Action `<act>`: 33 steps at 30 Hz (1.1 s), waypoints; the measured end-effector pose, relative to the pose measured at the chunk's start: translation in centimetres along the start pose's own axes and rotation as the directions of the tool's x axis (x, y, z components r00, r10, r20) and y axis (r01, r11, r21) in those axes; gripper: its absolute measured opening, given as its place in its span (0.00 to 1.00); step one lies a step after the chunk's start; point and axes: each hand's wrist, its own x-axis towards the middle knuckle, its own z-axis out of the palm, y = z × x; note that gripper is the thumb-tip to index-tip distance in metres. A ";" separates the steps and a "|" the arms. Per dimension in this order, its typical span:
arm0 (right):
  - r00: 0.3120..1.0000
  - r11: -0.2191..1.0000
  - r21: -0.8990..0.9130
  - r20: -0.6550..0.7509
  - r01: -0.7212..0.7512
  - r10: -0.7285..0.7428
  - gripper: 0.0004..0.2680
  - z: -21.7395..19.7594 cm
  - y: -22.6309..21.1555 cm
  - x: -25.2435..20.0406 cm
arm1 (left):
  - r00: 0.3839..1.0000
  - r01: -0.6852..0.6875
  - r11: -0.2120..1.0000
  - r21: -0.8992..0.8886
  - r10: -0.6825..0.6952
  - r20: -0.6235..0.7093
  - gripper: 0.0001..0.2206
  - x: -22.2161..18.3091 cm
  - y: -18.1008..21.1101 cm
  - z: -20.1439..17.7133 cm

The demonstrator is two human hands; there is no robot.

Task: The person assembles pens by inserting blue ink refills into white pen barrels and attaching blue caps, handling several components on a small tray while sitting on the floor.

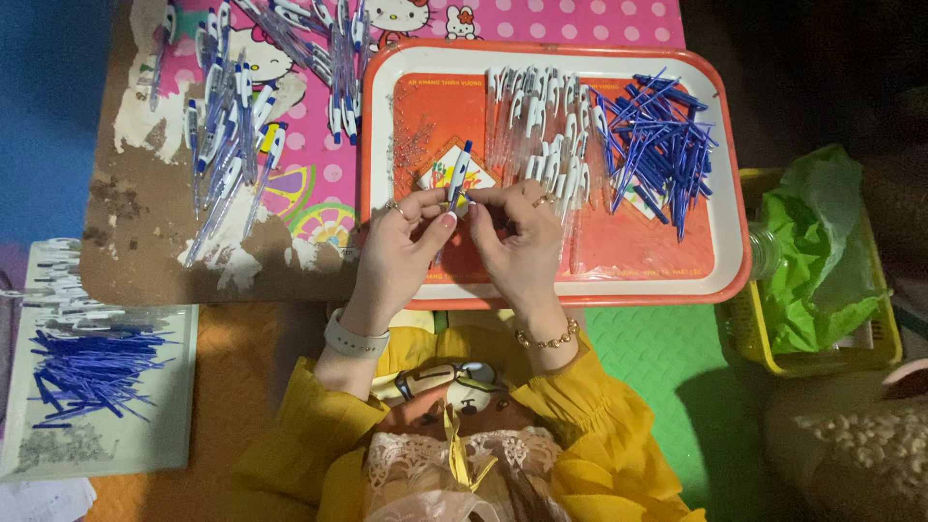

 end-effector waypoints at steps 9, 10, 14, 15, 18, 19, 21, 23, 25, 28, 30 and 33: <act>0.999 0.999 0.033 0.023 -0.037 0.036 0.05 0.1 0.1 -0.4 | 1.000 0.006 0.999 0.035 -0.006 0.003 0.16 -0.2 0.5 -0.3; 0.999 0.999 0.032 0.022 -0.038 0.037 0.05 0.2 0.2 -0.4 | 1.000 0.006 0.999 0.034 -0.006 0.005 0.16 -0.1 0.0 -0.2; 0.999 0.999 0.034 0.007 -0.034 0.034 0.05 0.4 0.3 -0.6 | 1.000 -0.001 1.000 0.011 0.001 0.001 0.15 -0.1 0.3 -0.1; 0.999 0.999 0.024 0.003 -0.037 0.036 0.05 0.4 0.4 -0.7 | 1.000 0.001 1.000 0.021 -0.001 -0.002 0.15 -0.2 0.9 -0.1; 0.999 0.999 0.035 -0.011 -0.033 0.033 0.05 0.5 0.5 -0.8 | 1.000 -0.007 1.000 0.026 0.007 -0.013 0.15 -0.3 1.5 0.1; 0.999 0.999 0.034 -0.012 -0.033 0.033 0.05 0.5 0.6 -0.8 | 1.000 -0.007 1.000 0.026 0.007 -0.012 0.15 -0.3 1.2 0.0; 0.999 0.998 0.038 0.002 -0.041 0.040 0.06 0.4 0.6 -0.8 | 0.999 -0.001 1.000 0.014 0.002 -0.044 0.14 -0.3 0.6 0.0; 0.999 0.999 0.035 0.009 -0.041 0.040 0.06 0.4 0.8 -0.7 | 0.999 0.001 1.000 0.012 -0.001 -0.048 0.14 -0.1 -0.1 0.2; 0.999 0.999 0.032 0.017 -0.042 0.041 0.05 0.4 1.0 -0.7 | 0.999 0.005 1.000 0.010 -0.005 -0.052 0.14 -0.1 0.1 0.2; 0.999 0.998 0.042 0.009 -0.048 0.047 0.06 0.4 1.3 -0.9 | 0.997 0.044 0.999 0.027 -0.042 -0.064 0.13 -0.3 1.1 0.3; 0.999 0.999 0.022 0.016 -0.040 0.039 0.05 0.4 1.5 -1.0 | 0.995 0.059 0.998 0.033 -0.056 -0.079 0.12 -0.2 1.0 0.3; 1.000 1.000 -0.008 -0.004 -0.021 0.021 0.04 0.5 1.6 -1.0 | 0.995 0.038 0.998 0.058 -0.032 -0.098 0.12 -0.5 1.3 0.4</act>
